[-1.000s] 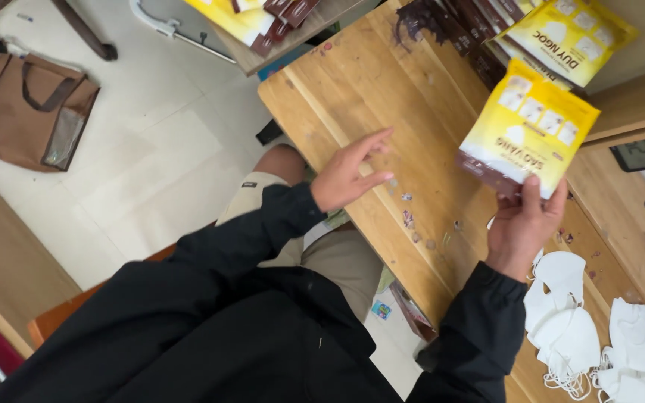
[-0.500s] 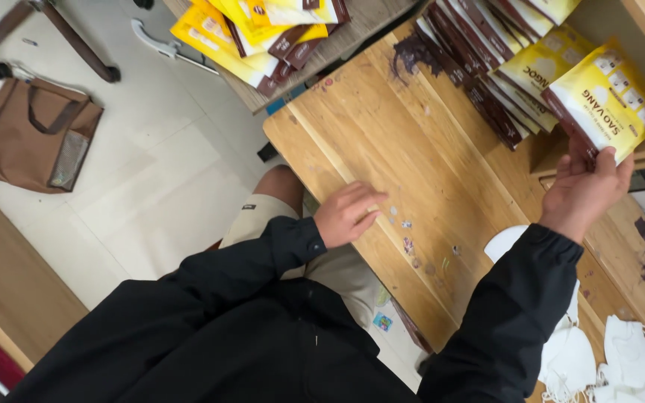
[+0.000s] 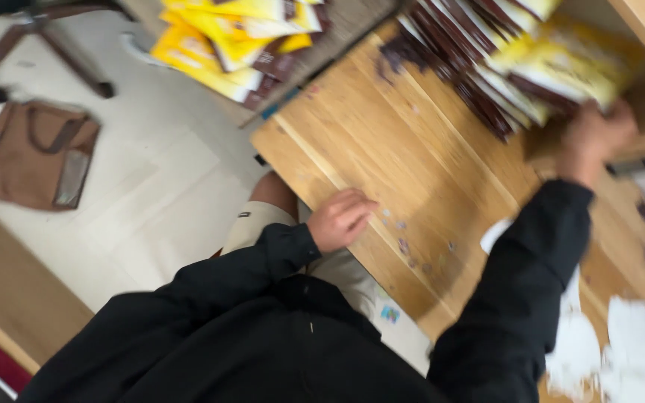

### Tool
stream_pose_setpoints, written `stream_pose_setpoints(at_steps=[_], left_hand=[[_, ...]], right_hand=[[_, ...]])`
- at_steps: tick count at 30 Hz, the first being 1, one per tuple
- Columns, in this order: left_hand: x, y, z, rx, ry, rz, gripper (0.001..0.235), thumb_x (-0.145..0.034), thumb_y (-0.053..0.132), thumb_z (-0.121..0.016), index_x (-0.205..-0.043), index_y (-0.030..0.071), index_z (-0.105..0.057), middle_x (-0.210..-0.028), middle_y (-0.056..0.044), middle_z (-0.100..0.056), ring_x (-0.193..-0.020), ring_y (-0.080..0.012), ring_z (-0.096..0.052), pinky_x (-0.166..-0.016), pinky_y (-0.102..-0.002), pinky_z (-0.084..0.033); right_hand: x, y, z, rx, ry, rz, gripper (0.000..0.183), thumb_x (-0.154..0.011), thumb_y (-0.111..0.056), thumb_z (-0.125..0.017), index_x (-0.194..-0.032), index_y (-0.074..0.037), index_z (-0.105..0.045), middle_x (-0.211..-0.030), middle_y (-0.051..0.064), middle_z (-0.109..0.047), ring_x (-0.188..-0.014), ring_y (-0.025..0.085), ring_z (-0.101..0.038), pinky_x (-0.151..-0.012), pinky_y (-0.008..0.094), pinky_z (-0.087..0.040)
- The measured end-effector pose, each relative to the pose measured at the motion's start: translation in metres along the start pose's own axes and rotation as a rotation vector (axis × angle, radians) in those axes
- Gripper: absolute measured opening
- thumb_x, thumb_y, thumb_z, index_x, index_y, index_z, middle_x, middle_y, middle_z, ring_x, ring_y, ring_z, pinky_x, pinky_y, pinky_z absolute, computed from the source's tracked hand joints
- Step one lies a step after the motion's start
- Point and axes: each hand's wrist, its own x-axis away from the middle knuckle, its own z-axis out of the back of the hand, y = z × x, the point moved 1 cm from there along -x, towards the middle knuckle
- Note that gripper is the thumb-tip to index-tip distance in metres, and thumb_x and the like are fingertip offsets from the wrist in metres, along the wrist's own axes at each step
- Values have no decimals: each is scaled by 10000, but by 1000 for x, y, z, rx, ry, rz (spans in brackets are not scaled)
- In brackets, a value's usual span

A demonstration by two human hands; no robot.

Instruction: Manually inspecting and packaging white face masks into yellow cardboard boxes at a workstation.

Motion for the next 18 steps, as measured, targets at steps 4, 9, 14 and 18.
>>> stream_pose_setpoints(at_steps=[4, 9, 14, 18], left_hand=[[-1, 0, -4, 26, -41, 27, 152, -1026, 20, -564, -1093, -82, -655, -974, -226, -675, -897, -409, -633, -922, -523, -559], [-8, 7, 2, -94, -125, 26, 131, -1008, -25, -574, -1066, -66, -684, -960, -201, -717, -876, -332, -671, -970, -534, -569], [-4, 5, -1, -123, -127, 24, 116, -999, -25, -595, -1059, -53, -689, -949, -189, -720, -884, -324, -672, -976, -529, -574], [0, 3, -3, -127, -121, 33, 117, -1002, -23, -591, -1060, -42, -691, -933, -176, -714, -866, -313, -667, -982, -527, -567]], right_hand=[[12, 19, -6, 279, 94, 92, 86, -791, -196, -734, -713, -161, -723, -657, -90, -585, -616, 83, -492, -455, 413, -402], [29, -46, 1, 235, -135, -84, 199, -965, -176, -736, -801, -158, -624, -688, -34, -668, -575, 128, -645, -509, 349, -497], [33, -65, -9, 352, -178, -193, 667, -1054, -272, -841, -672, -213, -297, -641, -54, -358, -603, 148, -335, -552, 390, -353], [38, -80, -14, 499, -128, -99, 720, -1059, -367, -867, -657, -184, -298, -633, -16, -353, -562, 225, -297, -493, 433, -361]])
